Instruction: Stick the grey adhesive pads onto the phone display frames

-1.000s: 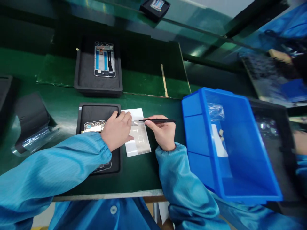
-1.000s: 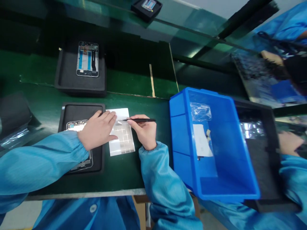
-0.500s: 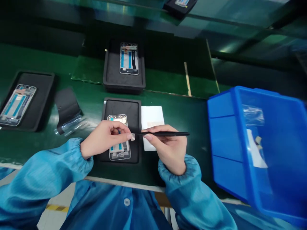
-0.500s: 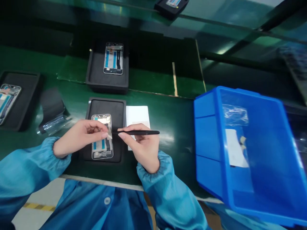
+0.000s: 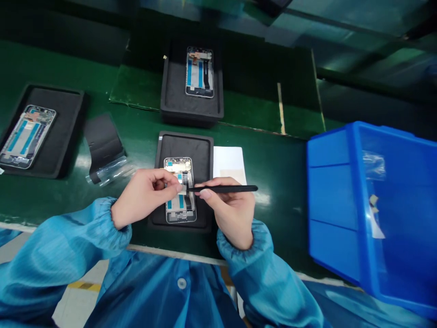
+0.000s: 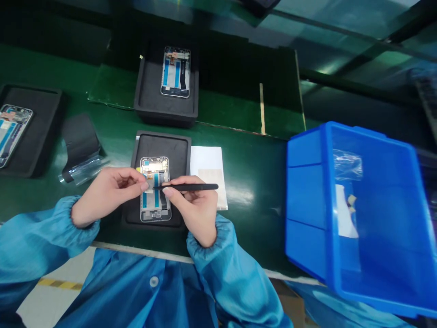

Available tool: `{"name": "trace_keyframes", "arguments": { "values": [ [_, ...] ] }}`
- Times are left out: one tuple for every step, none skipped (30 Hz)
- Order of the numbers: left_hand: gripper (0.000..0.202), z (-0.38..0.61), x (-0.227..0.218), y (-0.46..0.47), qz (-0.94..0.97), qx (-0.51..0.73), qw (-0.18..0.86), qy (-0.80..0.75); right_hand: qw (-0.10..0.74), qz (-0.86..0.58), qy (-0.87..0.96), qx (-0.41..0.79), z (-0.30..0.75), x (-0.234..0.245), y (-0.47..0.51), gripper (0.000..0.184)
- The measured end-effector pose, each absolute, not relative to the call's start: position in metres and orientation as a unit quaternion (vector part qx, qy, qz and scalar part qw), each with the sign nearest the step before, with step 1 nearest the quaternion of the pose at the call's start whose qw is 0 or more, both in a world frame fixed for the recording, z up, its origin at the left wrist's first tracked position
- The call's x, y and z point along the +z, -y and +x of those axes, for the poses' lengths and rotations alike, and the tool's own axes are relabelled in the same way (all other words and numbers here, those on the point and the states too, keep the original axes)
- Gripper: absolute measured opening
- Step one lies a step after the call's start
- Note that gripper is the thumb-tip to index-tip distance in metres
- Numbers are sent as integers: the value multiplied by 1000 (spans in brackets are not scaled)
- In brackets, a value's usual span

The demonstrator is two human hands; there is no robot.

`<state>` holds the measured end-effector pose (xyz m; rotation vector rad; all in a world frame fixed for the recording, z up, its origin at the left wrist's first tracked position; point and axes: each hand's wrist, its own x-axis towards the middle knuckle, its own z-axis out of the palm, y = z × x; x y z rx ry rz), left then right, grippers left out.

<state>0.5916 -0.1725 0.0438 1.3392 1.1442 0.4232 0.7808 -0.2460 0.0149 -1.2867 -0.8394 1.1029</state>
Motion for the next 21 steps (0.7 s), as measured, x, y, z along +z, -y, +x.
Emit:
{"name": "trace_keyframes", "arguments": {
  "values": [
    [25, 592, 43, 173, 579, 186, 619, -496, 583, -555, 359, 473, 780, 14, 245, 21],
    [25, 592, 43, 173, 578, 188, 621, -494, 580, -558, 359, 473, 778, 14, 245, 22],
    [25, 592, 42, 173, 580, 191, 621, -492, 578, -562, 359, 471, 778, 14, 245, 21],
    [26, 592, 41, 172, 584, 192, 620, -488, 577, -566, 359, 467, 777, 14, 244, 21],
    [26, 591, 41, 171, 592, 193, 616, -484, 576, -572, 359, 460, 777, 13, 244, 21],
    [26, 590, 41, 170, 602, 195, 607, -481, 576, -579, 360, 452, 777, 13, 244, 21],
    [26, 588, 40, 169, 614, 199, 594, -481, 575, -586, 360, 442, 778, 13, 243, 22],
    [27, 585, 40, 167, 627, 205, 574, -486, 575, -594, 360, 432, 780, 13, 242, 22],
    [29, 582, 40, 166, 642, 212, 544, -497, 573, -602, 360, 423, 782, 13, 241, 21],
    [29, 578, 40, 165, 660, 221, 505, -511, 570, -611, 360, 415, 783, 13, 239, 21],
    [29, 574, 39, 165, 683, 231, 457, -521, 564, -622, 360, 408, 785, 13, 237, 20],
    [27, 570, 38, 166, 712, 235, 406, -523, 554, -633, 361, 403, 786, 14, 234, 20],
    [24, 567, 35, 167, 746, 234, 356, -512, 543, -644, 362, 399, 786, 15, 231, 19],
    [21, 564, 31, 170, 783, 230, 310, -489, 530, -654, 365, 398, 785, 16, 229, 19],
    [19, 562, 27, 172, 817, 223, 271, -457, 517, -663, 368, 398, 784, 16, 226, 19],
    [18, 561, 22, 175, 847, 216, 238, -423, 505, -670, 373, 397, 782, 17, 224, 18],
    [19, 560, 16, 178, 870, 209, 210, -394, 495, -675, 378, 396, 779, 17, 223, 17],
    [21, 560, 11, 181, 887, 205, 183, -372, 487, -679, 384, 393, 776, 17, 222, 16],
    [22, 560, 7, 183, 898, 203, 160, -357, 480, -683, 392, 388, 773, 16, 221, 15],
    [23, 560, 3, 184, 906, 200, 141, -345, 475, -685, 399, 382, 771, 15, 221, 14],
    [23, 561, 0, 185, 912, 197, 127, -336, 469, -688, 404, 377, 769, 14, 221, 13]
  ]
}}
